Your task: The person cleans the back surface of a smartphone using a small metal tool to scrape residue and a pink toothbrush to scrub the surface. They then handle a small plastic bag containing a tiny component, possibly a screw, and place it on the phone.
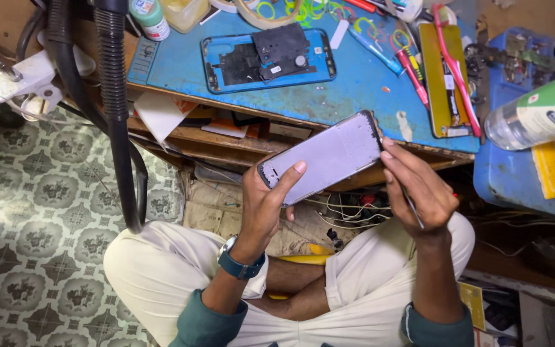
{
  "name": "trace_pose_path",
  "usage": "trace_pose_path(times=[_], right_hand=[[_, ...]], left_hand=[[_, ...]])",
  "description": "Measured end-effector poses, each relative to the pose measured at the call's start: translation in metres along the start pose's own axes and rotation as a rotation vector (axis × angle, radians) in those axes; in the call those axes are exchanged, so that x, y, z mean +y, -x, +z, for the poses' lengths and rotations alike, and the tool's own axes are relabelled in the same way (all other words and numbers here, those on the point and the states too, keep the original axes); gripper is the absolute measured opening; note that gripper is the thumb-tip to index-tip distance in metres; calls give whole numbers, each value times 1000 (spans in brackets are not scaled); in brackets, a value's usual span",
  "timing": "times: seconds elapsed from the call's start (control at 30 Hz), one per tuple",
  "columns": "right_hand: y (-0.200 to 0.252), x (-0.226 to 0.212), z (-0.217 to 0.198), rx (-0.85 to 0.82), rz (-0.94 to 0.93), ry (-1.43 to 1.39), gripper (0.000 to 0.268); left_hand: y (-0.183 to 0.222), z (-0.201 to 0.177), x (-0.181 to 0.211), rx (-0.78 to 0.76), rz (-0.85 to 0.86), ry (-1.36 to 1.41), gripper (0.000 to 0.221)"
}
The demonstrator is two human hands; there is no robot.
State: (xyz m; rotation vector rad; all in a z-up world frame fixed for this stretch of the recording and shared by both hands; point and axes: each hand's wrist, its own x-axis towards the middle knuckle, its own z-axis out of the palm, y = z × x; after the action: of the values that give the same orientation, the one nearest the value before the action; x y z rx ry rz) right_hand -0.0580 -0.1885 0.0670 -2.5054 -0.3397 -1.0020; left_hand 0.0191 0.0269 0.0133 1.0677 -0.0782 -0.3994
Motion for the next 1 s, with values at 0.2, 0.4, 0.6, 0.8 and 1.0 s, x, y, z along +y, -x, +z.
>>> trace_pose_path(times=[0.2,0.4,0.6,0.8,1.0], right_hand=[[-1,-2,0,-30,-28,61,24],[-2,-3,2,-14,-65,53,26],[0,-2,-3,-61,-81,122,27],[0,-4,1,-27,-88,71,27],[-1,-5,0,-34,-94,81,29]], left_hand=[[2,3,9,32,-31,-36,34],[5,7,15,55,23,-55,30],[12,15,15,139,66,-182,29],[10,15,15,141,67,-175,31],[9,15,16,152,64,-180,31]])
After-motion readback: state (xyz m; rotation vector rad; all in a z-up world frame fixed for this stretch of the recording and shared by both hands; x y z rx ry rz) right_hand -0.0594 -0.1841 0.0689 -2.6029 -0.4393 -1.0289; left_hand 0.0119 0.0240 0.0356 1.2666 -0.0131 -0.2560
